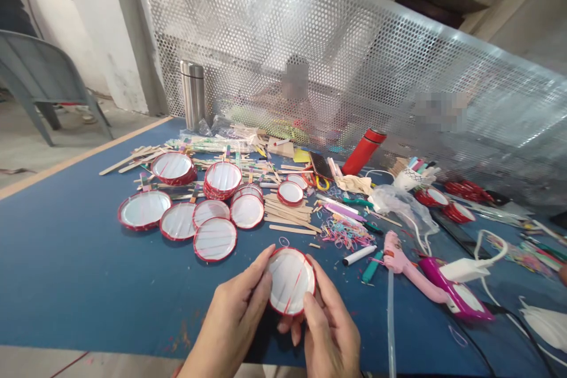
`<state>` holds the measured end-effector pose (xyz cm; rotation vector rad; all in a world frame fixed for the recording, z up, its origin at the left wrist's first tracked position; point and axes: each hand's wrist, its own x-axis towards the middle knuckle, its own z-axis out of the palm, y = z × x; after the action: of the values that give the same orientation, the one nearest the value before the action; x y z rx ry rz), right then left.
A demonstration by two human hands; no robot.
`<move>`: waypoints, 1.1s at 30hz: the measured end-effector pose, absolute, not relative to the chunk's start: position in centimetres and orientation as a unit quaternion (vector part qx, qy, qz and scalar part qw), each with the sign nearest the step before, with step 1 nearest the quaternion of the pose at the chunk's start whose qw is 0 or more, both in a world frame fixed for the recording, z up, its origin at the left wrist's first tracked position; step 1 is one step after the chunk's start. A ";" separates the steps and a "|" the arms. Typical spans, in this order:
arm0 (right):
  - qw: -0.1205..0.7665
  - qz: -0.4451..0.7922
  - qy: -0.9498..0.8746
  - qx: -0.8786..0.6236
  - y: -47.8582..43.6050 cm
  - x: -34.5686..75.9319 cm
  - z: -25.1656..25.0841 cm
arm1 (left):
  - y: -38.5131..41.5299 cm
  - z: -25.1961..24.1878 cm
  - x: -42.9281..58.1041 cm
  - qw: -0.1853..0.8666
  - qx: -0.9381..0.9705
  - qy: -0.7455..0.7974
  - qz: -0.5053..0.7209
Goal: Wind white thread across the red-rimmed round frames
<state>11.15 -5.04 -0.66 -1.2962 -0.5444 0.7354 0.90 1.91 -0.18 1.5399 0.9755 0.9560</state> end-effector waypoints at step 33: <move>0.719 0.292 -0.204 -0.596 -5.0 11.9 -1.0 | 1.4 -0.7 0.6 0.286 0.794 0.291 0.450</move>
<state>11.89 -4.99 -0.97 -1.3189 -0.4504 0.6467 0.64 1.40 -0.72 2.1228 0.7772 1.2033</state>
